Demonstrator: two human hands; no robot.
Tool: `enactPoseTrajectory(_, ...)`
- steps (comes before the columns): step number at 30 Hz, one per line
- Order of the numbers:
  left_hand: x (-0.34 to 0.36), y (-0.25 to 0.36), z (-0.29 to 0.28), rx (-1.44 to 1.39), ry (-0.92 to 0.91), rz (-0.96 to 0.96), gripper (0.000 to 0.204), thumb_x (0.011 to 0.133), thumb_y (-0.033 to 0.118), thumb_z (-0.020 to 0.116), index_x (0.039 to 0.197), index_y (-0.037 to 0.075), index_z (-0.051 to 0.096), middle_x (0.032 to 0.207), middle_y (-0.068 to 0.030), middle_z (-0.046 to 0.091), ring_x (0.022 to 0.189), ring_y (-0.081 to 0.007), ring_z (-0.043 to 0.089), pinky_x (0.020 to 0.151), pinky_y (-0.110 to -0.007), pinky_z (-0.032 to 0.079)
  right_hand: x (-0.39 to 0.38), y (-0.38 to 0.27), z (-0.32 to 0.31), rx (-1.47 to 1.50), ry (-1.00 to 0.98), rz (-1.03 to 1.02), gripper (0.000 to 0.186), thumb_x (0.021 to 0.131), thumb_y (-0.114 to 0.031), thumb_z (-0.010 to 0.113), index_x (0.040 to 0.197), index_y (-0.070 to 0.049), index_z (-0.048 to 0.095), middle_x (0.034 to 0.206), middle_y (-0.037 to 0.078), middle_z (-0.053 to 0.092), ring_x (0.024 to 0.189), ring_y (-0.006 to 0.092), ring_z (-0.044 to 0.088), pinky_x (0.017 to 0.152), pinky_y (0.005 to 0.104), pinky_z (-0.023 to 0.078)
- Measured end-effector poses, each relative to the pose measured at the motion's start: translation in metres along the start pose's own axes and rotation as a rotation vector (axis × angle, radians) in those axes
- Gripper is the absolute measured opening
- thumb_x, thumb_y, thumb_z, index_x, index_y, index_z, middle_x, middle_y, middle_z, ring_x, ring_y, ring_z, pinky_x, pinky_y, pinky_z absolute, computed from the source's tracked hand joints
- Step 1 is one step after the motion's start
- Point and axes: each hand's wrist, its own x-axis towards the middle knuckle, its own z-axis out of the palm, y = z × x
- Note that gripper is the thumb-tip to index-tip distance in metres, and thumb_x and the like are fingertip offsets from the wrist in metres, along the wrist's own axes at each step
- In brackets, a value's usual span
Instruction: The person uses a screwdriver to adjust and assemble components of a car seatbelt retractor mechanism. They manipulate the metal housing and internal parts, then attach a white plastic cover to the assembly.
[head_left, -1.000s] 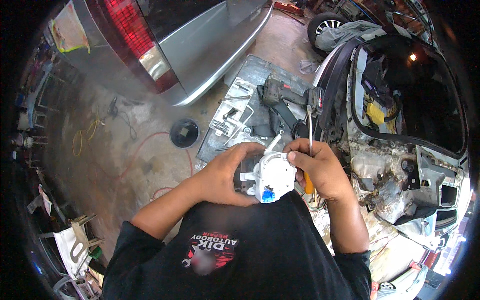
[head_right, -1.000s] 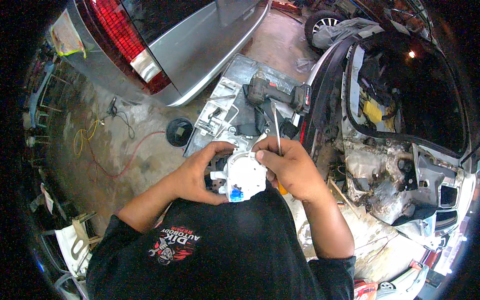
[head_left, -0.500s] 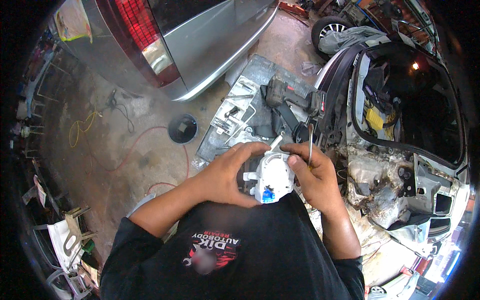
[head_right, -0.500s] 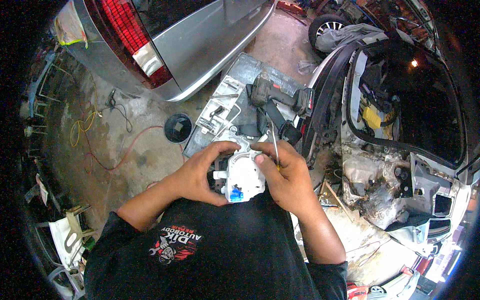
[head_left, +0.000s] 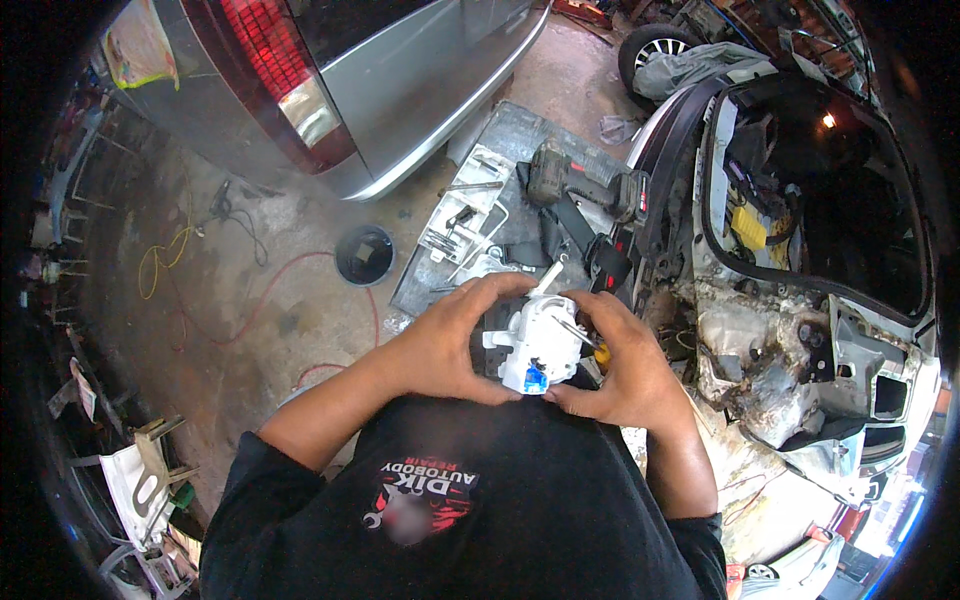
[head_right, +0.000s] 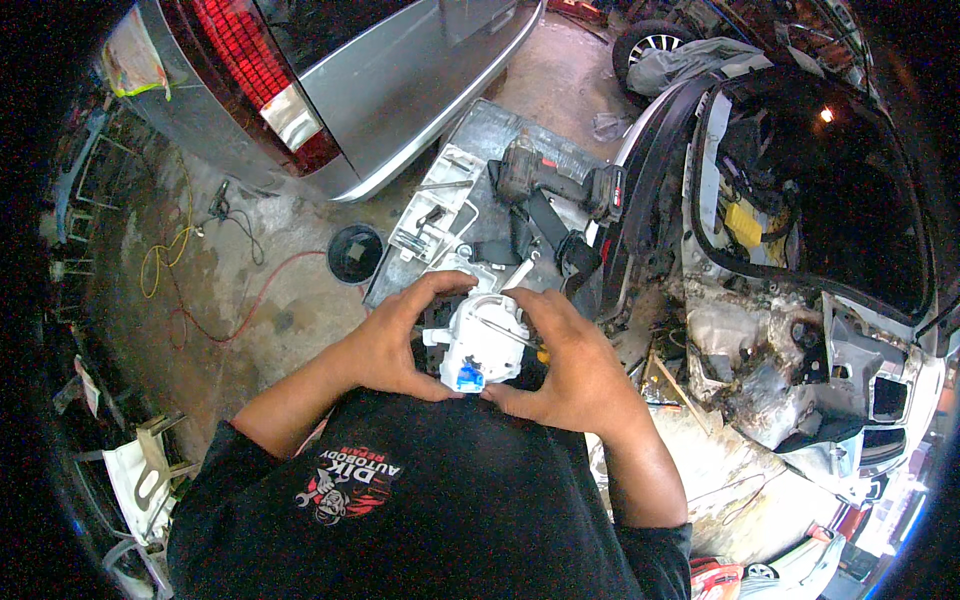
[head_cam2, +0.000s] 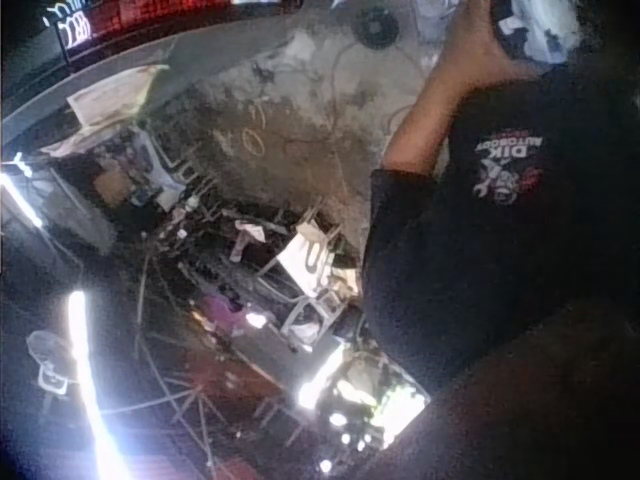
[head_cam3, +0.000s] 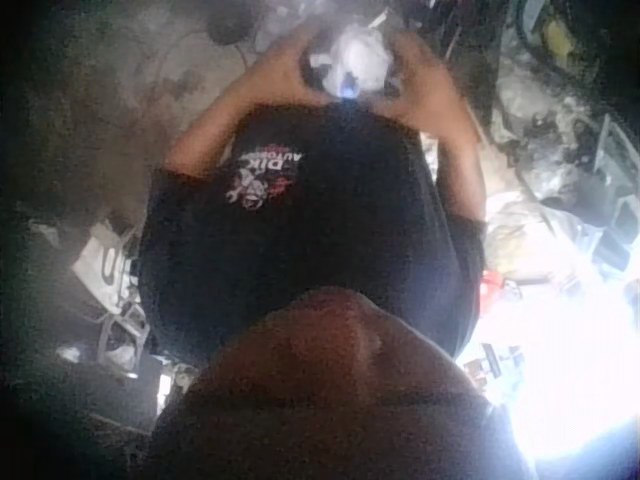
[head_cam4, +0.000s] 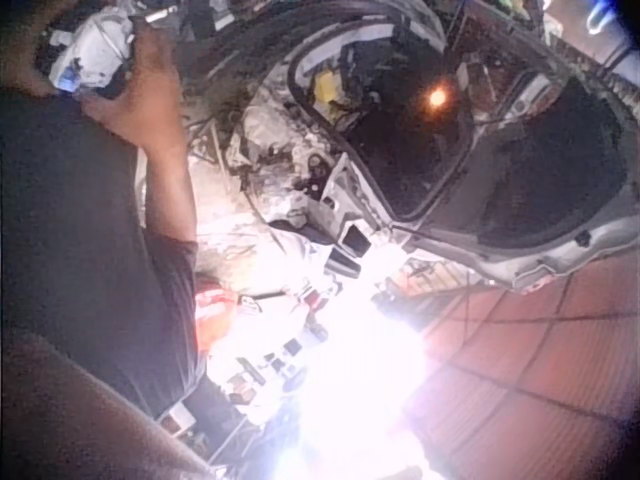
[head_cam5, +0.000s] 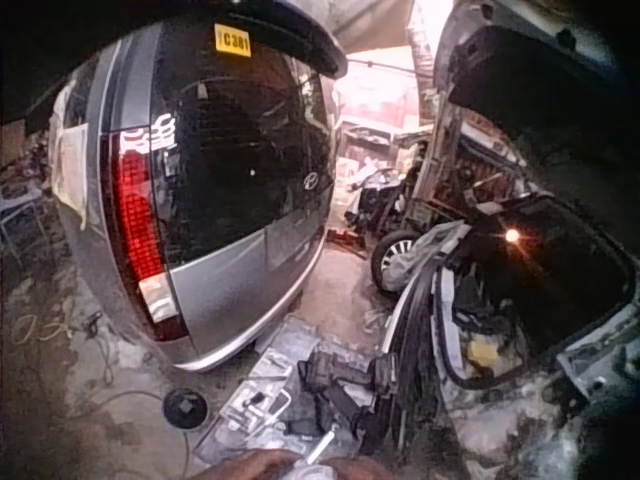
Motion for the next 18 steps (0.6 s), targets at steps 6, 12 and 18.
enactPoseTrajectory(6,-0.002,0.002,0.002,-0.051,0.008,-0.015,0.118,0.061,0.033,0.103,0.158,0.002,0.042,0.151,-0.0236,0.058,0.142,-0.0369,0.059,0.122,-0.046,0.045,-0.002,0.007,0.000,0.059,0.058,-0.009,0.077,0.067,-0.028,0.099,0.130,0.000,0.066,0.111,0.020,0.071,0.105,0.0360,0.073,0.092,0.0422,0.057)
enactPoseTrajectory(12,-0.007,0.005,0.002,-0.031,0.013,-0.042,0.116,0.062,0.033,0.103,0.157,0.001,0.044,0.151,-0.0211,0.059,0.142,-0.0338,0.059,0.120,-0.044,0.045,-0.013,0.025,0.006,0.317,0.076,0.100,0.056,0.075,-0.028,0.098,0.115,0.000,0.070,0.096,0.009,0.071,0.087,0.0223,0.070,0.079,0.0357,0.055)
enactPoseTrajectory(18,-0.016,0.001,0.005,-0.043,0.049,-0.063,0.110,0.063,0.032,0.103,0.154,0.001,0.049,0.149,-0.0181,0.060,0.139,-0.0303,0.059,0.118,-0.042,0.046,-0.024,0.013,0.007,0.801,0.062,0.509,0.027,0.098,-0.024,0.083,0.108,-0.003,0.070,0.080,0.000,0.065,0.059,0.0067,0.053,0.053,0.0257,0.040)
